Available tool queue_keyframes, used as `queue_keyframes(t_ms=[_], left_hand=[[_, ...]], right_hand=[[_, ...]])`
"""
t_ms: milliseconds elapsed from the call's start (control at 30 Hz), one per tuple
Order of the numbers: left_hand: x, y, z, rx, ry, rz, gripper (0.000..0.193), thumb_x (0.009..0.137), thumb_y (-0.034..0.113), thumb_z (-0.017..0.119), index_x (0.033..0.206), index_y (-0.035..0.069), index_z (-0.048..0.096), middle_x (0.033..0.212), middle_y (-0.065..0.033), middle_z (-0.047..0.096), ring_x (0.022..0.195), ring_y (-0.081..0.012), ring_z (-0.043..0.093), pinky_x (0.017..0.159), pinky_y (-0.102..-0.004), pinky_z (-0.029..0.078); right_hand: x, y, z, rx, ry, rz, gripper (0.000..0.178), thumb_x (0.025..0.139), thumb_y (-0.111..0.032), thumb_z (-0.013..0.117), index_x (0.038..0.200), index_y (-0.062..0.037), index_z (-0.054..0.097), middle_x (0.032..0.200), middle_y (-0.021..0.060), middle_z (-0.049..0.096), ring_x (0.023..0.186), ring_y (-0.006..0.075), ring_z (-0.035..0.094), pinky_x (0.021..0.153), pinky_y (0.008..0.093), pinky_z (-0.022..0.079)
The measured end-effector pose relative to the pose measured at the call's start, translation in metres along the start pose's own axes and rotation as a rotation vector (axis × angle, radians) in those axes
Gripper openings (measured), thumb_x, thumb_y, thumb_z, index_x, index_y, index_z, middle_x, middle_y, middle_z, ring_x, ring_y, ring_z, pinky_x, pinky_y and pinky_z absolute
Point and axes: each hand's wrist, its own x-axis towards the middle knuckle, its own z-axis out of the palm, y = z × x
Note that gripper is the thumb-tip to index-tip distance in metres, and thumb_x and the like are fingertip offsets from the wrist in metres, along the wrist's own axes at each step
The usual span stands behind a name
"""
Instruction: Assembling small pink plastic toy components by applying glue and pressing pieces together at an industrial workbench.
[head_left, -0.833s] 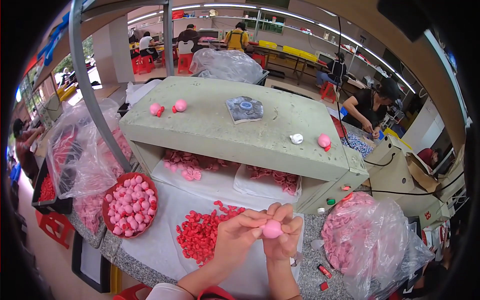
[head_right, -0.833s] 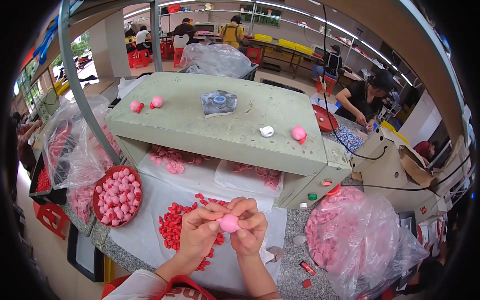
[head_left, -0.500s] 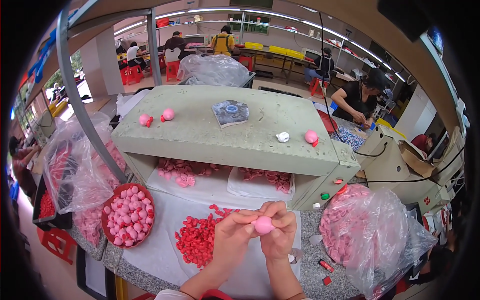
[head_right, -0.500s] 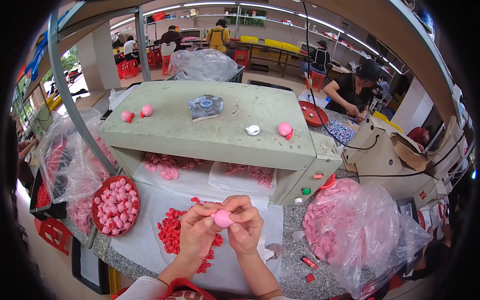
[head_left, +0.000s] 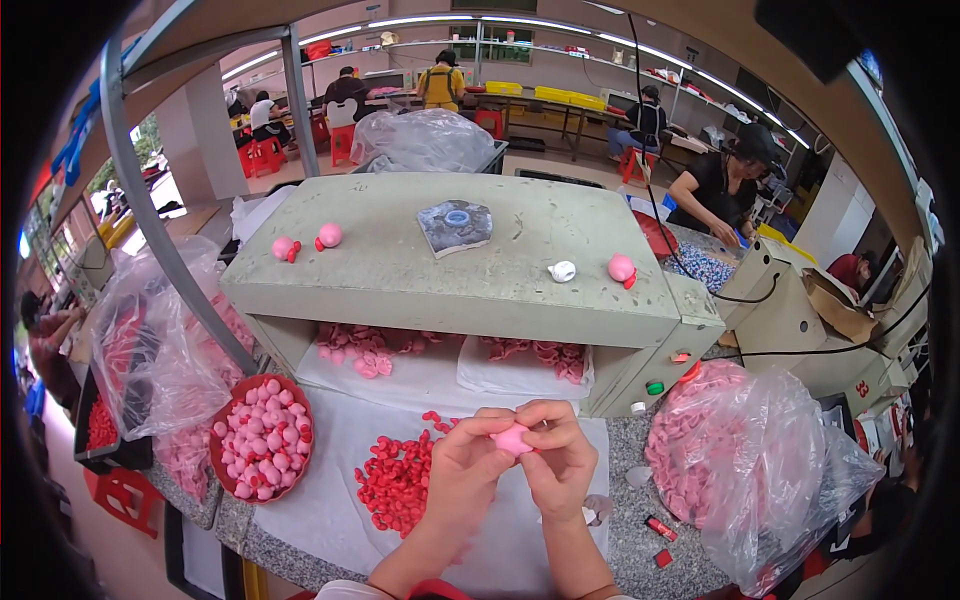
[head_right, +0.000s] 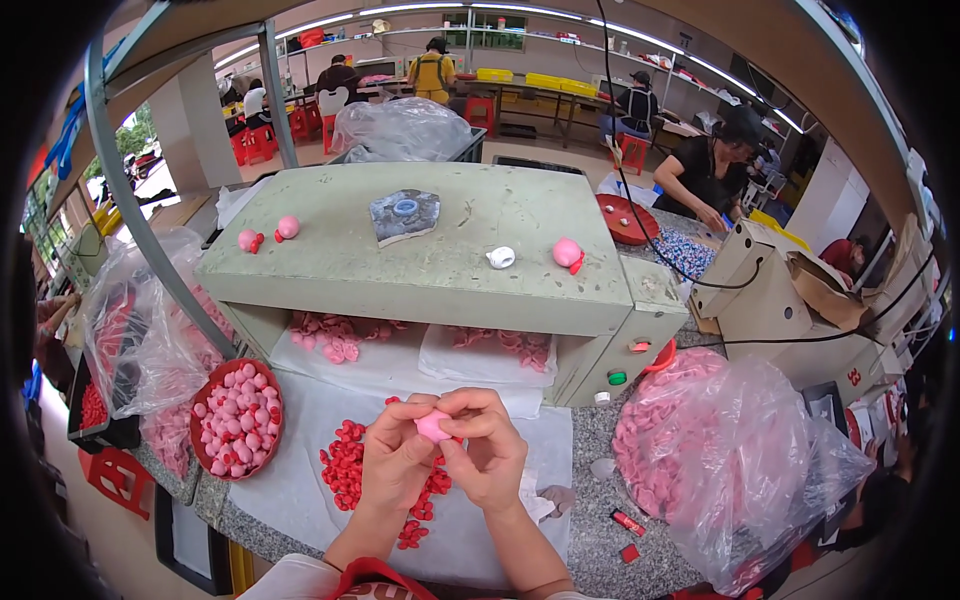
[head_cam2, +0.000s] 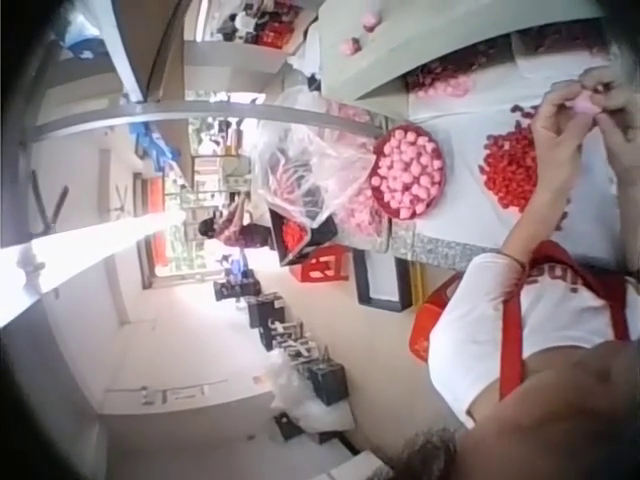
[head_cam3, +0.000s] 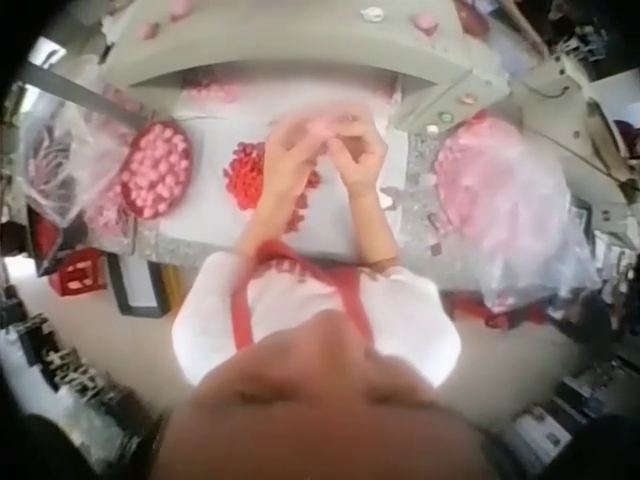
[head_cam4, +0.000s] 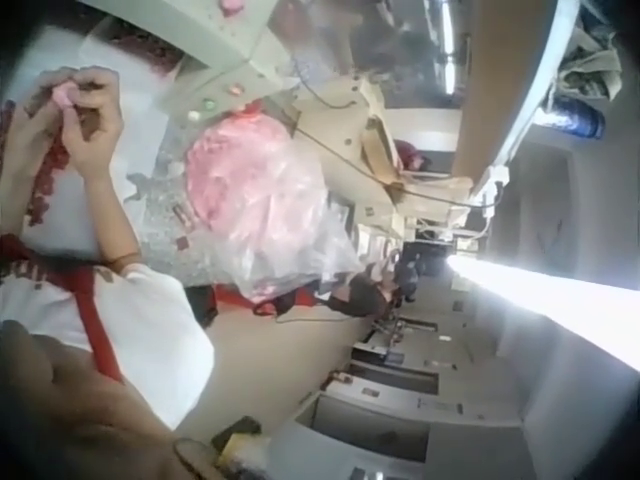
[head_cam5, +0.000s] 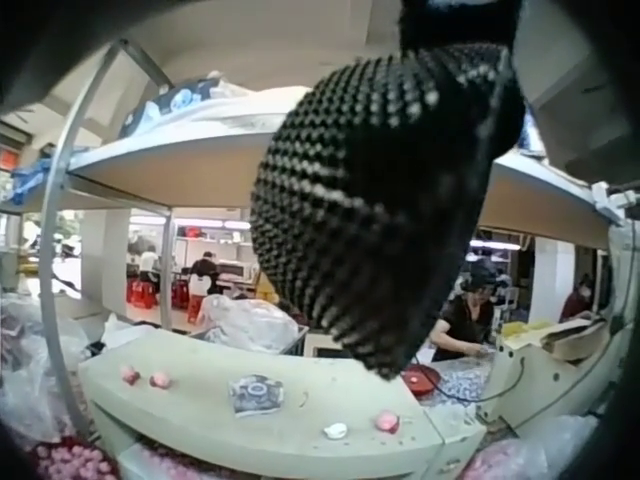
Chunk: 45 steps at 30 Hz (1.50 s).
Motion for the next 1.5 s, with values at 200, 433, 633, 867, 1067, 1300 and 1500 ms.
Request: queue_keyframes(t_ms=[200,433,633,867,1067,1300,1500], left_hand=[[-0.001,-0.003,-0.001,-0.014,-0.043,0.036,0.025,0.076,-0.005,0.055,0.101,-0.001,0.053,0.106,-0.0098,0.048,0.101,-0.0189,0.046,0.085,-0.031,0.04],[-0.003,-0.004,-0.002,0.039,-0.056,0.083,0.026,0.075,-0.004,0.056,0.101,-0.001,0.053,0.105,-0.0099,0.048,0.101,-0.0188,0.046,0.085,-0.0304,0.038],[-0.002,0.0,0.002,0.003,-0.033,0.063,0.026,0.075,-0.005,0.055,0.1,-0.001,0.053,0.105,-0.0092,0.048,0.101,-0.0186,0.046,0.085,-0.0298,0.038],[-0.003,0.001,0.0,-0.027,-0.02,0.047,0.026,0.075,-0.006,0.055,0.101,-0.001,0.053,0.105,-0.0092,0.048,0.1,-0.0182,0.047,0.083,-0.0283,0.039],[-0.006,0.001,0.0,0.01,-0.016,0.069,0.027,0.075,-0.006,0.055,0.101,-0.001,0.054,0.104,-0.0098,0.049,0.097,-0.0178,0.047,0.082,-0.0279,0.039],[0.0,-0.01,0.004,0.035,-0.037,0.077,0.027,0.074,-0.006,0.056,0.1,-0.001,0.054,0.103,-0.0105,0.049,0.098,-0.0183,0.047,0.084,-0.029,0.038],[-0.006,0.012,-0.005,0.087,0.006,0.081,0.024,0.076,-0.003,0.055,0.101,0.0,0.055,0.103,-0.0118,0.05,0.097,-0.0194,0.049,0.083,-0.0304,0.041]], right_hand=[[-0.001,0.0,0.0,0.015,0.003,-0.019,0.019,0.067,0.011,0.053,0.081,-0.0007,0.055,0.1,0.0147,0.048,0.096,0.0226,0.048,0.082,0.0326,0.042],[-0.003,0.001,0.002,0.033,0.018,-0.03,0.014,0.068,0.008,0.054,0.079,-0.0008,0.054,0.1,0.0145,0.049,0.097,0.0234,0.047,0.083,0.0341,0.042],[-0.002,0.0,0.002,0.067,0.003,0.01,0.015,0.069,0.009,0.053,0.081,-0.0007,0.055,0.101,0.0145,0.049,0.098,0.0232,0.047,0.084,0.034,0.04],[-0.002,0.003,0.004,0.047,-0.007,-0.013,0.015,0.069,0.008,0.053,0.081,-0.0008,0.055,0.101,0.0142,0.048,0.098,0.023,0.047,0.085,0.0341,0.04],[-0.006,0.0,0.008,0.064,0.031,-0.008,0.012,0.07,0.006,0.053,0.079,-0.0013,0.054,0.099,0.0139,0.049,0.098,0.0235,0.046,0.085,0.0347,0.04],[-0.003,0.002,-0.004,0.074,0.047,-0.024,0.011,0.071,0.004,0.055,0.08,-0.0024,0.053,0.098,0.0137,0.049,0.096,0.024,0.047,0.083,0.0354,0.04],[-0.007,0.012,0.02,0.018,0.079,0.008,0.016,0.073,-0.013,0.061,0.078,-0.0056,0.047,0.09,0.0112,0.048,0.087,0.0217,0.046,0.077,0.0345,0.039]])
